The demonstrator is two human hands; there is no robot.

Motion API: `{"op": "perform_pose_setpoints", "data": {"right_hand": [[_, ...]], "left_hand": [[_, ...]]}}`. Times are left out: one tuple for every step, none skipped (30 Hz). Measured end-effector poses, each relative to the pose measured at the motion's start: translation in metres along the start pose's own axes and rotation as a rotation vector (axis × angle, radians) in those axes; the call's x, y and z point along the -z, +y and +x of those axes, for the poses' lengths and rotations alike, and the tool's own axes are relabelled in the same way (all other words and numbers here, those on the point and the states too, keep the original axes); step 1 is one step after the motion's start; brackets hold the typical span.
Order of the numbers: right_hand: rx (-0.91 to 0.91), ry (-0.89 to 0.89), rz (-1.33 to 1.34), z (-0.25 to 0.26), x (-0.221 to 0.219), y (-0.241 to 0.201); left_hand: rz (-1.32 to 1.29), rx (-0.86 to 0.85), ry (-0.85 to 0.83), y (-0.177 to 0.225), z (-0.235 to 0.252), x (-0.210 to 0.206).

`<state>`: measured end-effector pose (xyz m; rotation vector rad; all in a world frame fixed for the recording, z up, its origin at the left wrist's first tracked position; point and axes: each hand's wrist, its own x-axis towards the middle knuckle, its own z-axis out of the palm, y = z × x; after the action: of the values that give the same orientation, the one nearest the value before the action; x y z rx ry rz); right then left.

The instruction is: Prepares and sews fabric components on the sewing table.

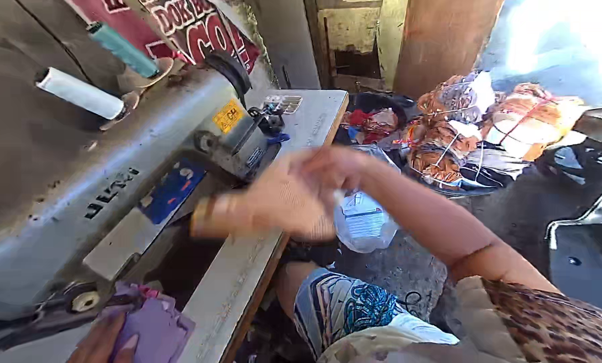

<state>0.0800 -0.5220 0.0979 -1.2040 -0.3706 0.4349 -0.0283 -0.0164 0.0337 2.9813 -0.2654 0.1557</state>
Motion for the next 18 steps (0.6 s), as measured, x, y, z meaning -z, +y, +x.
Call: {"op": "perform_pose_setpoints", "data": {"right_hand": [[0.093, 0.177, 0.042, -0.002, 0.028, -0.010], [0.177, 0.385, 0.062, -0.002, 0.053, -0.022], [0.274, 0.581, 0.015, 0.001, 0.073, -0.033], [0.358, 0.728, -0.121, 0.006, 0.087, -0.039], [0.436, 0.821, -0.315, 0.014, 0.095, -0.041], [0.509, 0.829, -0.486, 0.023, 0.090, -0.038], [0.566, 0.787, -0.615, 0.033, 0.069, -0.033], [0.607, 0.690, -0.712, 0.042, 0.030, -0.023], [0.640, 0.521, -0.782, 0.049, -0.018, -0.004], [0.696, 0.309, -0.854, 0.056, -0.065, 0.024], [0.739, 0.088, -0.943, 0.062, -0.110, 0.056], [0.738, -0.129, -1.054, 0.067, -0.149, 0.088], [0.715, -0.327, -1.151, 0.070, -0.182, 0.115], [0.662, -0.501, -1.247, 0.072, -0.205, 0.134], [0.580, -0.644, -1.332, 0.074, -0.221, 0.143], [0.519, -0.722, -1.385, 0.076, -0.231, 0.148], [0.477, -0.757, -1.411, 0.079, -0.235, 0.149], [0.464, -0.761, -1.425, 0.081, -0.236, 0.149]], "left_hand": [[-0.009, -0.027, 0.000, 0.000, -0.005, -0.002], [-0.019, -0.045, 0.017, 0.002, -0.012, -0.003], [-0.017, -0.053, 0.059, 0.004, -0.019, -0.006], [-0.012, -0.061, 0.115, 0.005, -0.025, -0.009], [-0.021, -0.065, 0.142, 0.005, -0.030, -0.010], [-0.043, -0.078, 0.147, 0.004, -0.034, -0.011], [-0.072, -0.096, 0.155, 0.002, -0.037, -0.012], [-0.102, -0.110, 0.164, 0.001, -0.040, -0.015], [-0.125, -0.113, 0.167, 0.001, -0.043, -0.017], [-0.140, -0.110, 0.170, 0.001, -0.045, -0.019], [-0.151, -0.102, 0.164, 0.001, -0.047, -0.020], [-0.156, -0.092, 0.156, 0.001, -0.048, -0.021], [-0.158, -0.086, 0.147, 0.002, -0.049, -0.021], [-0.155, -0.085, 0.145, 0.001, -0.049, -0.021], [-0.150, -0.085, 0.150, 0.001, -0.049, -0.022], [-0.142, -0.081, 0.151, 0.000, -0.049, -0.022], [-0.134, -0.072, 0.152, 0.001, -0.049, -0.022], [-0.129, -0.062, 0.155, 0.002, -0.049, -0.021]]}}
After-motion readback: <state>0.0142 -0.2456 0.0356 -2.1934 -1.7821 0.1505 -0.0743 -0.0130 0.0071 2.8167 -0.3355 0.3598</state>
